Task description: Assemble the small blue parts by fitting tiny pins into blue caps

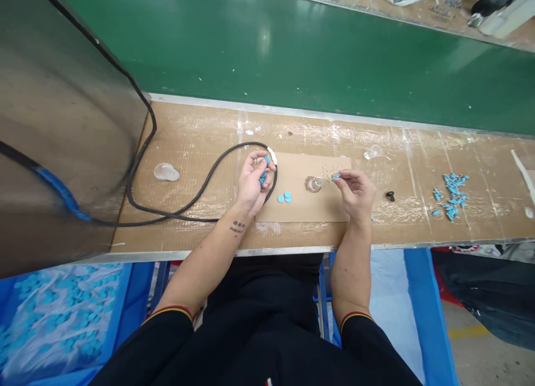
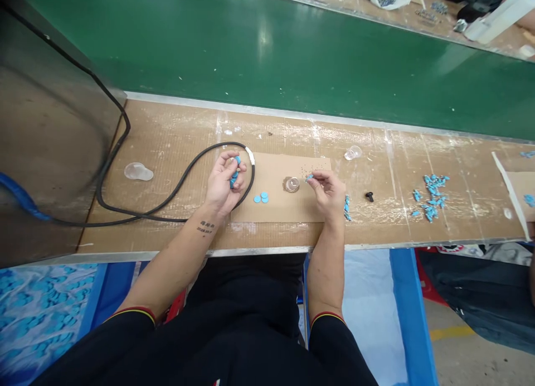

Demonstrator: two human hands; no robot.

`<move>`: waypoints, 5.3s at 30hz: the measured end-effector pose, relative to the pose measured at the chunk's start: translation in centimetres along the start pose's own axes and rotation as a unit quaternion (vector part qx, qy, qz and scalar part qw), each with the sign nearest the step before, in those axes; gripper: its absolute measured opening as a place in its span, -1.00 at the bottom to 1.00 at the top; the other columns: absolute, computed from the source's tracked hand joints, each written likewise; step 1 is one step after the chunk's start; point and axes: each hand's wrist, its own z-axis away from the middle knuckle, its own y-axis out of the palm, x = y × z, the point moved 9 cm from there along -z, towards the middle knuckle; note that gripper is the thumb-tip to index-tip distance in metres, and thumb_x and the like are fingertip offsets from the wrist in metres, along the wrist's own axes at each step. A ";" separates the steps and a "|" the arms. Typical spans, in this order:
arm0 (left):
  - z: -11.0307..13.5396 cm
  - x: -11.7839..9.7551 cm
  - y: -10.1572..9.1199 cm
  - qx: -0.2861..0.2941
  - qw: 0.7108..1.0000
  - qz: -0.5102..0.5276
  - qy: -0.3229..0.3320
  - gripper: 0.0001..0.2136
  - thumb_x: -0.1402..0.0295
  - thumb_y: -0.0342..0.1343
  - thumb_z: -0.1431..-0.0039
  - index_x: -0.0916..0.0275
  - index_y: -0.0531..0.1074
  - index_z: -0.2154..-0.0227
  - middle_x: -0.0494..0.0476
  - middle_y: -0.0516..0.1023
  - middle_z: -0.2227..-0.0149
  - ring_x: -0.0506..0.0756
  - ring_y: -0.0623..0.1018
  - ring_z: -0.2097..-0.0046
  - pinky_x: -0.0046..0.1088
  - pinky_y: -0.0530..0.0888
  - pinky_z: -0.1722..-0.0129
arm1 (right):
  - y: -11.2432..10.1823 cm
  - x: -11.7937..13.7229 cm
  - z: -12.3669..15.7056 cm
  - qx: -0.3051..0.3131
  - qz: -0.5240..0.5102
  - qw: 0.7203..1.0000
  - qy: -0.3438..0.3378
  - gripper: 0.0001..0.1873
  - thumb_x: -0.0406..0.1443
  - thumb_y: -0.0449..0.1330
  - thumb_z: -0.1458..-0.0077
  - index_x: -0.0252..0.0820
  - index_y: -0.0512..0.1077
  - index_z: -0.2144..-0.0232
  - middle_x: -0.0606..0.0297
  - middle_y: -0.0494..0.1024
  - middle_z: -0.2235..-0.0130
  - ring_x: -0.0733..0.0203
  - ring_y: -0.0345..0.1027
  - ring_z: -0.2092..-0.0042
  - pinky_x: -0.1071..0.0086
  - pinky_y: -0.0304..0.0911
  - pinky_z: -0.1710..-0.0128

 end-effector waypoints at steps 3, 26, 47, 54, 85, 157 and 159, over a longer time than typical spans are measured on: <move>0.1 0.2 0.1 0.000 1.000 -0.006 -0.011 -0.81 0.59 0.01 -0.40 0.19 0.40 0.29 -0.11 0.44 0.53 -0.17 0.19 0.68 -0.71 0.04 0.68 | -0.2 0.4 -0.1 -0.010 0.018 1.000 -0.010 -0.74 -0.03 0.43 -0.12 -0.05 0.60 0.29 0.30 0.67 0.33 0.17 0.58 0.32 0.27 0.54 0.27; 0.0 0.6 0.4 0.024 0.998 -0.051 -0.020 -0.94 0.43 0.12 -0.40 0.16 0.35 0.23 -0.10 0.49 0.45 -0.17 0.20 0.65 -0.68 -0.01 0.67 | 1.1 1.9 0.1 0.043 0.075 0.995 -0.047 -0.95 -0.20 0.43 -0.10 0.02 0.70 0.34 0.32 0.75 0.31 0.10 0.63 0.31 0.21 0.55 0.26; 0.3 0.4 0.4 -0.006 0.999 -0.012 -0.031 -0.86 0.33 0.18 -0.42 0.22 0.46 0.29 -0.14 0.31 0.50 -0.21 0.16 0.66 -0.72 0.03 0.70 | 0.4 1.9 0.0 0.011 0.047 0.998 -0.030 -0.85 -0.10 0.43 -0.11 0.01 0.67 0.33 0.29 0.74 0.32 0.10 0.62 0.33 0.18 0.56 0.26; 0.4 0.5 0.5 -0.005 0.999 -0.006 -0.046 -0.86 0.46 0.06 -0.45 0.23 0.45 0.28 -0.13 0.35 0.49 -0.21 0.16 0.67 -0.73 0.02 0.70 | 0.8 1.9 0.1 0.036 0.060 0.997 -0.018 -0.81 -0.07 0.43 -0.10 -0.02 0.66 0.34 0.28 0.74 0.32 0.14 0.60 0.35 0.21 0.55 0.27; 0.5 0.6 0.7 0.021 0.999 -0.019 -0.045 -0.93 0.46 0.18 -0.35 0.24 0.46 0.30 -0.11 0.38 0.49 -0.20 0.16 0.65 -0.71 0.02 0.69 | 1.3 1.7 0.1 0.066 0.073 0.995 -0.009 -0.86 -0.12 0.41 -0.12 -0.01 0.67 0.33 0.30 0.74 0.32 0.13 0.61 0.32 0.22 0.54 0.25; 2.3 2.3 3.5 0.222 0.973 -0.058 0.024 -0.47 0.12 0.61 0.19 0.20 0.44 0.26 -0.07 0.60 0.32 -0.22 0.22 0.63 -0.60 0.16 0.67 | 6.1 10.6 2.5 -0.071 -0.112 0.974 -0.186 -0.93 -0.17 0.43 -0.21 0.04 0.65 0.25 0.35 0.73 0.28 0.14 0.69 0.24 0.25 0.66 0.25; 2.3 2.3 3.5 0.219 0.973 -0.065 0.030 -0.46 0.11 0.61 0.22 0.21 0.40 0.33 -0.10 0.57 0.35 -0.22 0.25 0.62 -0.62 0.21 0.65 | 6.1 10.8 2.6 -0.068 -0.122 0.970 -0.197 -0.93 -0.22 0.43 -0.21 0.06 0.66 0.22 0.37 0.73 0.27 0.16 0.69 0.24 0.27 0.65 0.25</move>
